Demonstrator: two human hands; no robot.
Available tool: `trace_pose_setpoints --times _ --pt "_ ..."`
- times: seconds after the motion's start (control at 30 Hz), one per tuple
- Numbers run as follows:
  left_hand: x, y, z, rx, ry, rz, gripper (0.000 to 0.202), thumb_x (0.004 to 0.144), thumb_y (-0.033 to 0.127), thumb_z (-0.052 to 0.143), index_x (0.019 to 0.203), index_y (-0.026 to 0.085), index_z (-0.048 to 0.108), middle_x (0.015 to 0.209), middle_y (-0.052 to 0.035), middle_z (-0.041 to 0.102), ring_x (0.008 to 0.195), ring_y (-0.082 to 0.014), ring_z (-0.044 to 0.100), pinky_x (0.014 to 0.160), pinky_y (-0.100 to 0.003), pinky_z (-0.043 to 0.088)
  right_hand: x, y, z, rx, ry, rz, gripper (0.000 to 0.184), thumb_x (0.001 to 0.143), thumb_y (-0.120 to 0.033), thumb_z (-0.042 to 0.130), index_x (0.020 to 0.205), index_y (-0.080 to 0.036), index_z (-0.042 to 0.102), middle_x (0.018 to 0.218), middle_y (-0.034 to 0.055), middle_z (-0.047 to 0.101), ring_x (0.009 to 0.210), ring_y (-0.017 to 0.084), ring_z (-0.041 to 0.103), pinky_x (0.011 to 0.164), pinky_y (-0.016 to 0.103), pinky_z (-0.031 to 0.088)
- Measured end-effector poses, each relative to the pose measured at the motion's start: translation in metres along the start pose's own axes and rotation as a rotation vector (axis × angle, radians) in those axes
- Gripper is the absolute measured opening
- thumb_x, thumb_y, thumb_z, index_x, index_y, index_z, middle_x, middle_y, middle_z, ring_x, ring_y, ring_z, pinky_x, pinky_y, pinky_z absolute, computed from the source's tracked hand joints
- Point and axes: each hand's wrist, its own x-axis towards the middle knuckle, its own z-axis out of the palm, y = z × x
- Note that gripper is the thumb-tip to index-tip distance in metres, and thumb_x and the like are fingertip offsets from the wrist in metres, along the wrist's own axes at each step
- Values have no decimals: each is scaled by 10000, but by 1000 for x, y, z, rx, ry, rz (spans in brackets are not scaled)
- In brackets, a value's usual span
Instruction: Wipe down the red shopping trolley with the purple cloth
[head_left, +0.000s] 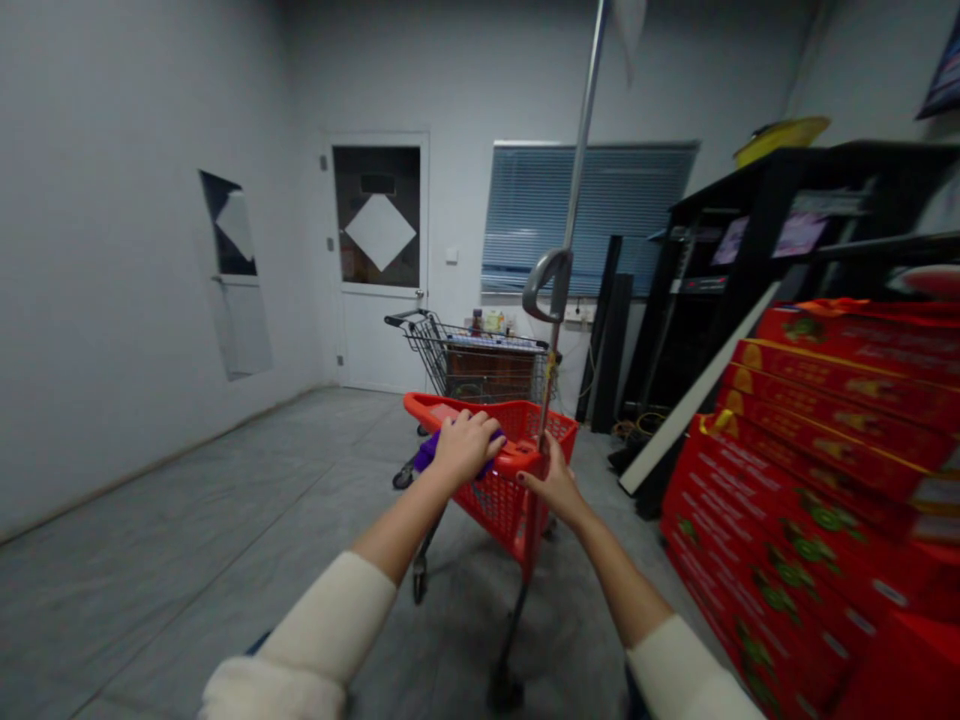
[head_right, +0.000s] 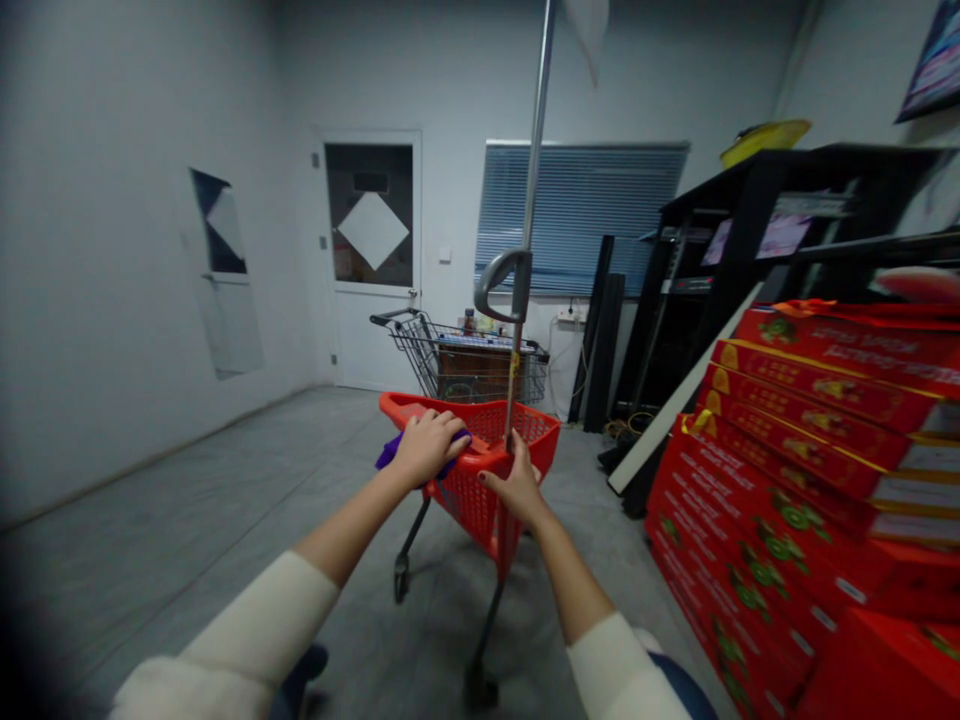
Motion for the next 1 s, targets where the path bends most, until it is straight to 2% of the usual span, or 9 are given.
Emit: trace_pose_setpoints --times 0.1,0.2,0.3,0.4,0.57,0.67,0.77,0.9,1.0 --pt "6 -25 1 44 4 -43 305 952 469 443 1079 271 637 1169 -54 624 1122 -260 504 924 -422 373 0 -21 5 13 -6 77 948 678 -508 737 1460 -200 298 1401 168 521 1267 316 522 1040 500 367" --pt "6 -39 2 63 18 -95 286 950 449 455 1103 279 628 1202 -57 617 1155 -264 500 917 -415 384 -2 -46 19 -13 37 127 933 666 -503 752 1441 -205 325 1392 169 527 1274 329 510 1050 518 341" --pt "-2 -39 -2 61 -4 -141 297 956 431 439 1147 289 617 1238 -64 610 1151 -258 513 908 -403 396 -5 -67 35 -52 90 122 937 663 -512 756 1432 -178 335 1382 193 520 1273 351 500 1028 518 355" --pt "-13 -32 -10 57 -37 -117 311 953 437 437 1151 288 623 1217 -70 623 1116 -255 539 905 -403 401 -10 -76 44 -77 129 69 920 671 -511 756 1417 -156 349 1342 200 540 1250 362 510 1009 518 366" --pt "-21 -40 -23 15 -81 -49 292 940 459 459 1089 301 654 1183 -56 643 1113 -249 551 909 -394 412 -11 -65 35 -51 20 -123 662 795 -420 680 1369 -209 427 1240 128 623 1146 277 589 998 461 395" --pt "-18 -57 -23 11 -96 -132 289 938 457 462 1107 317 650 1216 -51 638 1126 -258 546 880 -395 437 -5 -51 26 -127 -72 -213 537 844 -404 639 1324 -214 489 1248 113 628 1158 251 581 992 441 412" --pt "-19 -63 -17 61 -40 -263 294 941 442 457 1116 296 644 1215 -64 639 1121 -277 542 866 -419 447 0 -39 25 -207 -166 -251 510 874 -434 615 1312 -190 521 1291 126 615 1206 254 554 1005 427 414" --pt "-33 -46 -8 129 103 -395 311 960 437 414 1094 267 637 1189 -86 639 1101 -288 527 873 -446 429 -4 -37 36 -211 -230 -233 473 934 -483 527 1304 -188 534 1265 111 634 1172 239 574 1012 406 414" --pt "-46 -27 3 148 190 -383 333 977 425 366 1096 265 633 1197 -102 632 1129 -302 507 903 -471 401 -10 -44 45 -225 -183 -209 494 943 -516 499 1286 -164 542 1243 129 637 1163 249 573 1007 411 413"
